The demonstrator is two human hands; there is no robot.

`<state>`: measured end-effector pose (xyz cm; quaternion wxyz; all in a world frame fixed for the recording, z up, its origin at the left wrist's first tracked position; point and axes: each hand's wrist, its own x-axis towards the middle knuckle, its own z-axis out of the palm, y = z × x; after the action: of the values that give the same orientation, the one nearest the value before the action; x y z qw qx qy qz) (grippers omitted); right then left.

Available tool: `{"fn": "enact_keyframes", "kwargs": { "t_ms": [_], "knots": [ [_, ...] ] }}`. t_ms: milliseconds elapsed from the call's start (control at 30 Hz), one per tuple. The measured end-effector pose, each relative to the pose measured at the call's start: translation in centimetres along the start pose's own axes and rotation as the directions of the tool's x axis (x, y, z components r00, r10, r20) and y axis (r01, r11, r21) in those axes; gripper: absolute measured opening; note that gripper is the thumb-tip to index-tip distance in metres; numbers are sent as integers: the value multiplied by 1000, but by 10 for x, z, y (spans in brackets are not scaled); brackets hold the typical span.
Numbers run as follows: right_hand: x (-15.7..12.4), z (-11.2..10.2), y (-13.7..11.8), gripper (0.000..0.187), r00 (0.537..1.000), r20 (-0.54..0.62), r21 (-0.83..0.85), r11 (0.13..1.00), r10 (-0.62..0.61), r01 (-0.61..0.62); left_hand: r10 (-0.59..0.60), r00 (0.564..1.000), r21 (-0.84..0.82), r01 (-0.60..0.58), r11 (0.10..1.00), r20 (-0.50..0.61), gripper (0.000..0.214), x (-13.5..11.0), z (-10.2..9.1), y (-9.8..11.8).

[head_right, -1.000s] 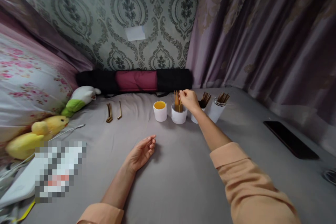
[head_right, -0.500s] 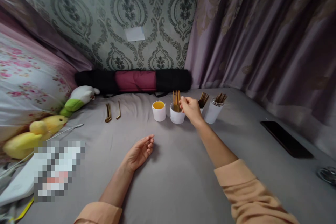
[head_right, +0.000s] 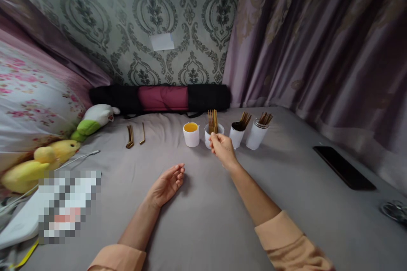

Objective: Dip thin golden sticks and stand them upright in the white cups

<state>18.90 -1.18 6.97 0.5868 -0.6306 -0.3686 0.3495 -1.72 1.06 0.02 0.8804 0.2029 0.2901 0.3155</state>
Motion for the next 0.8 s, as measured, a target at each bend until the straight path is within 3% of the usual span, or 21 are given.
{"fn": "enact_keyframes", "kwargs": {
  "t_ms": [600,800],
  "knots": [
    [-19,43,46,33,986,35,133,977,164,-167,4,1000,-31,-3,1000,10,13,2,-4,-1],
    [-18,50,64,35,988,2,85,985,152,-152,8,1000,-42,-8,999,-1,13,1,-3,0]
  ]
}}
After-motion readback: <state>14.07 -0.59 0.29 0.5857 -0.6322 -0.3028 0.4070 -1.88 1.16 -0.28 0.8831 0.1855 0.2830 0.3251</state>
